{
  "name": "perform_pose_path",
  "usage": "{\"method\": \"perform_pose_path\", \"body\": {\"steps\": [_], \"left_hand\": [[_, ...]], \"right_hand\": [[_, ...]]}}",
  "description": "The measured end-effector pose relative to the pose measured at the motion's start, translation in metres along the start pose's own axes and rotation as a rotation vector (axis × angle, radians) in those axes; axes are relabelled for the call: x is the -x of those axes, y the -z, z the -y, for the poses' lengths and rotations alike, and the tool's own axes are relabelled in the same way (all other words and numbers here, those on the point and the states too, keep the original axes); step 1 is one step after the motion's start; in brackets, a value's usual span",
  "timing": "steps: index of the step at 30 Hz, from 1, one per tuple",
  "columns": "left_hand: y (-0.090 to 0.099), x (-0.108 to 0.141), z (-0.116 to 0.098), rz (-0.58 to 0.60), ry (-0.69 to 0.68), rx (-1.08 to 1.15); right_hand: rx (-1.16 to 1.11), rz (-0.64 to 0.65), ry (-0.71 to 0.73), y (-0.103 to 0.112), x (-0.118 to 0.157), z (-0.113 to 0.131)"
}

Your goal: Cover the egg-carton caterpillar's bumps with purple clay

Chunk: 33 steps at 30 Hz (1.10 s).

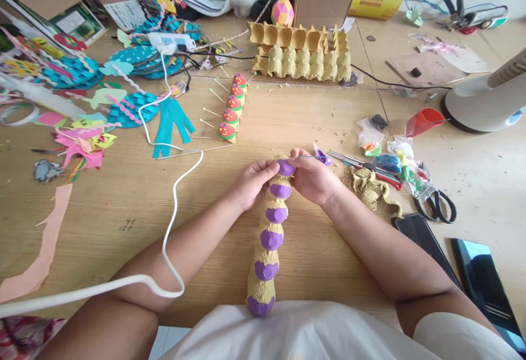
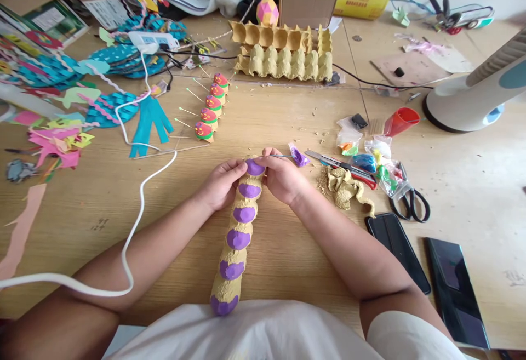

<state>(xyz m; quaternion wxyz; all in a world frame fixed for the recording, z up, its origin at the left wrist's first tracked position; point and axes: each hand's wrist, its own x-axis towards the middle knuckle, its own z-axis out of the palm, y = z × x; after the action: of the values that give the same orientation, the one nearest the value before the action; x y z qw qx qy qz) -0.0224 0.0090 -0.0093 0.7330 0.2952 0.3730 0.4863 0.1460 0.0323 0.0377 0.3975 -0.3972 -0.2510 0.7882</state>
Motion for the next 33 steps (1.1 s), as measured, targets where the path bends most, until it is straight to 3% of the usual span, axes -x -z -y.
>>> {"method": "perform_pose_path", "body": {"steps": [33], "left_hand": [[-0.003, 0.002, -0.002, -0.014, 0.021, 0.012]], "right_hand": [[-0.086, 0.019, 0.040, 0.012, -0.011, -0.009]]}}
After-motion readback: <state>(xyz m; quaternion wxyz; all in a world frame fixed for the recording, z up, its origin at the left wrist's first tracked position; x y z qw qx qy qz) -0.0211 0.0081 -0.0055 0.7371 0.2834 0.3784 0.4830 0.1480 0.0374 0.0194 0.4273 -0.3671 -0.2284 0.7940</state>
